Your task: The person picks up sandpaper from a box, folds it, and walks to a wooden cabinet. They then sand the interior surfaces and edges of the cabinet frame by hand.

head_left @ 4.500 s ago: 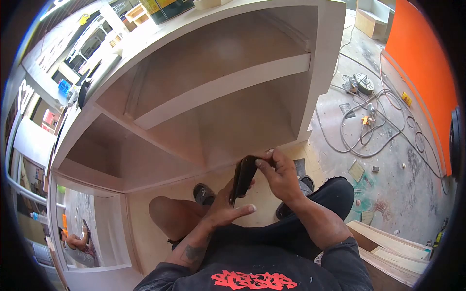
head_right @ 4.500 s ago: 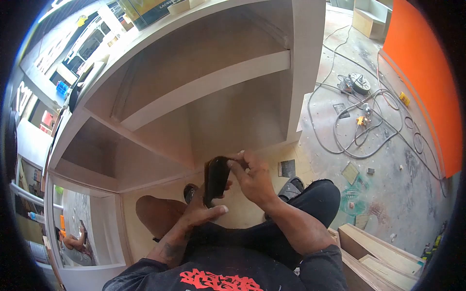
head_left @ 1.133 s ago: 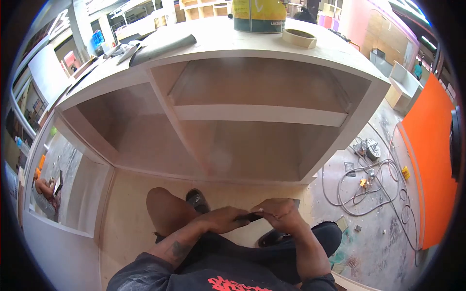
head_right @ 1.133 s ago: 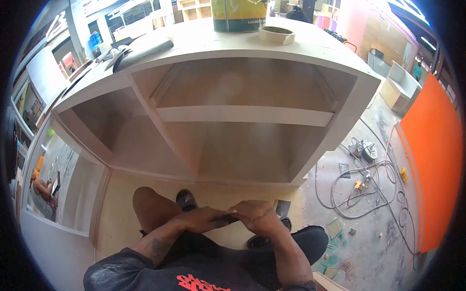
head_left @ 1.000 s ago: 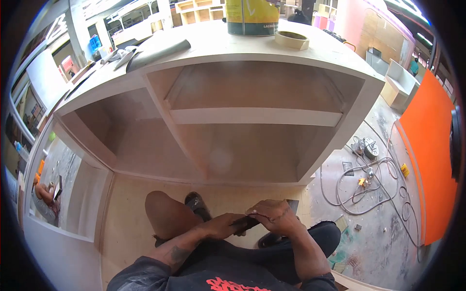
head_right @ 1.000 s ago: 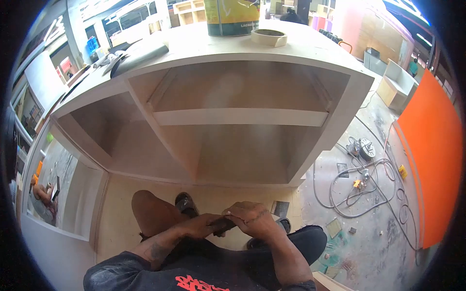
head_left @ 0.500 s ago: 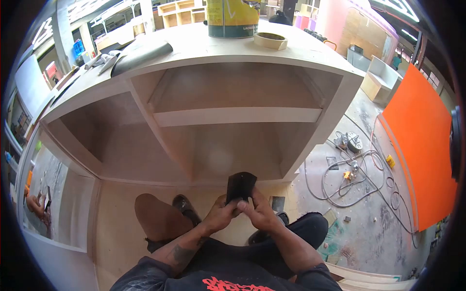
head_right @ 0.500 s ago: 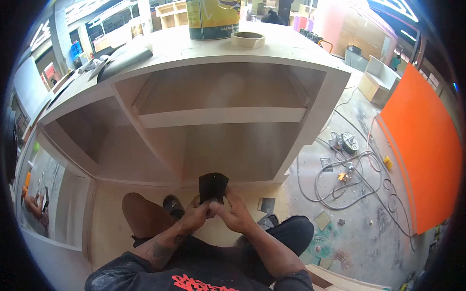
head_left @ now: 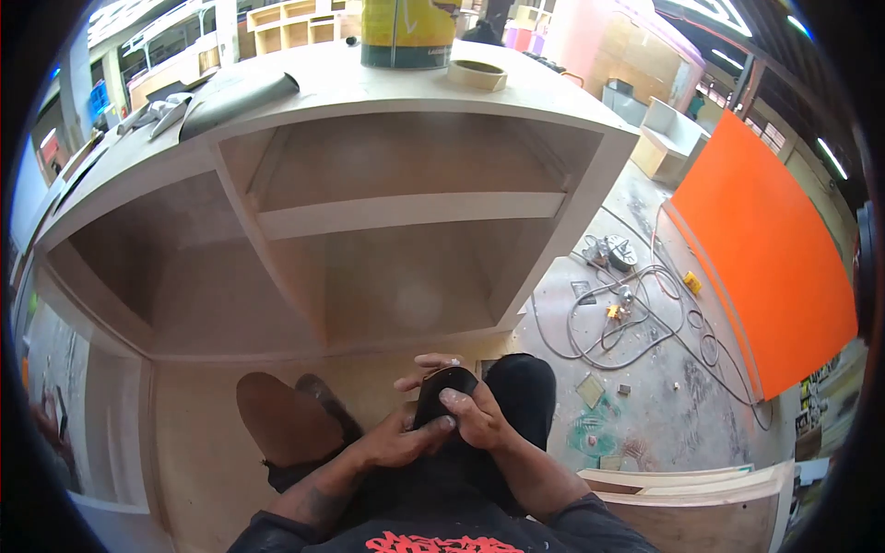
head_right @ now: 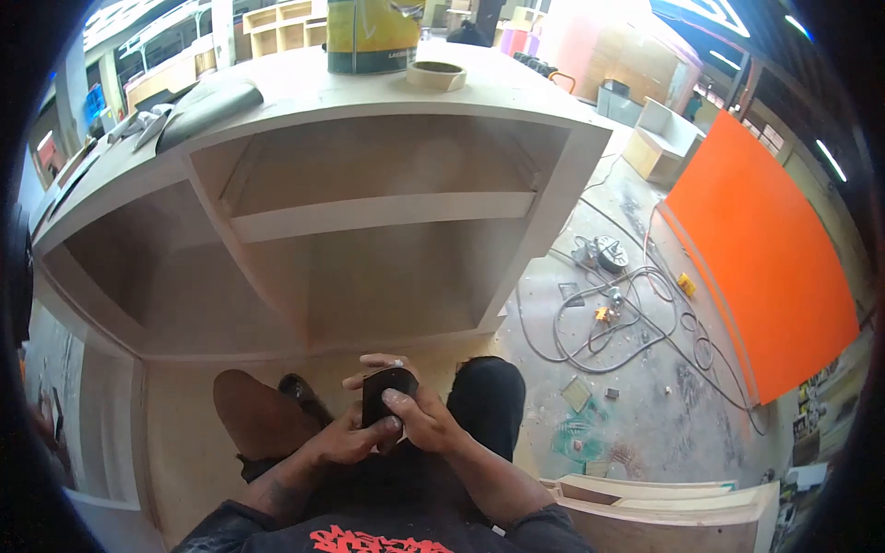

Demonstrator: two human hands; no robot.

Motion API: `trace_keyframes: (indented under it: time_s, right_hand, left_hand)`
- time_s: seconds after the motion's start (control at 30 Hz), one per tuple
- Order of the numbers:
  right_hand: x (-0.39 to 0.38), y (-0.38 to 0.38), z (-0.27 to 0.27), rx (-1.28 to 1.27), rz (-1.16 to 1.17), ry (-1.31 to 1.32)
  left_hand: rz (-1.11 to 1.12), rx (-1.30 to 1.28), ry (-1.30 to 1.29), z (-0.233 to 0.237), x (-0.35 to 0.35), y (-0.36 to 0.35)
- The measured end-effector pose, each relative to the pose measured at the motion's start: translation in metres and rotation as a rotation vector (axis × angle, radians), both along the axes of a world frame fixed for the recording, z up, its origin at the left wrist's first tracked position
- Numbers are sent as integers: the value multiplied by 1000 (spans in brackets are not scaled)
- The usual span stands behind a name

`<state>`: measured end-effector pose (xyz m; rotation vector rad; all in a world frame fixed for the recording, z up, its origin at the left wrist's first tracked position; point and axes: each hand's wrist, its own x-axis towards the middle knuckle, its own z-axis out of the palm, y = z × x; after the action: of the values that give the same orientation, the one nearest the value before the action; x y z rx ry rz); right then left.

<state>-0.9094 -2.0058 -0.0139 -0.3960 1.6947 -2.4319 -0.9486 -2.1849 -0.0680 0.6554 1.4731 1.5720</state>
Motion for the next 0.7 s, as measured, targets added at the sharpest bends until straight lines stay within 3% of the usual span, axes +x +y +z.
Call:
trace_keyframes:
  time_s: [0.13, 0.2, 0.27, 0.3, 0.37, 0.4, 0.43, 0.47, 0.5, 0.57, 0.67, 0.7]
  right_hand:
    - [-1, -9, 20, 50, 92, 24]
    - [-14, -14, 18, 4, 121, 110]
    - [-33, -7, 16, -73, 139, 190]
    - [-42, 0, 24, -227, 91, 152]
    - [-68, 22, 53, -136, -131, 296]
    - [-81, 28, 74, 2, -334, 387]
    - [-101, 48, 83, 302, -459, 552]
    - [-112, 65, 89, 828, -773, 568]
    - [-134, 71, 104, 1029, -838, 790]
    - [-175, 92, 110, 1441, -875, 836]
    - [-247, 118, 100, 1622, -886, 1062]
    - [-250, 112, 109, 1657, -690, 900]
  left_hand:
    - [12, 51, -50, 16, 2, -11]
    - [72, 25, 129, 51, 1, -22]
    - [178, 56, 252, 54, -5, -27]
    - [251, 98, 290, 45, -12, -30]
    - [314, 41, 380, 41, -28, -43]
    - [307, -64, 431, 51, -36, -56]
    - [304, -175, 477, 59, -44, -63]
    - [260, -208, 497, 63, -51, -65]
    - [217, -244, 514, 64, -57, -65]
    - [125, -322, 629, 61, -64, -61]
    - [-43, -410, 831, 52, -85, -37]
    - [-111, -420, 826, 47, -96, -27]
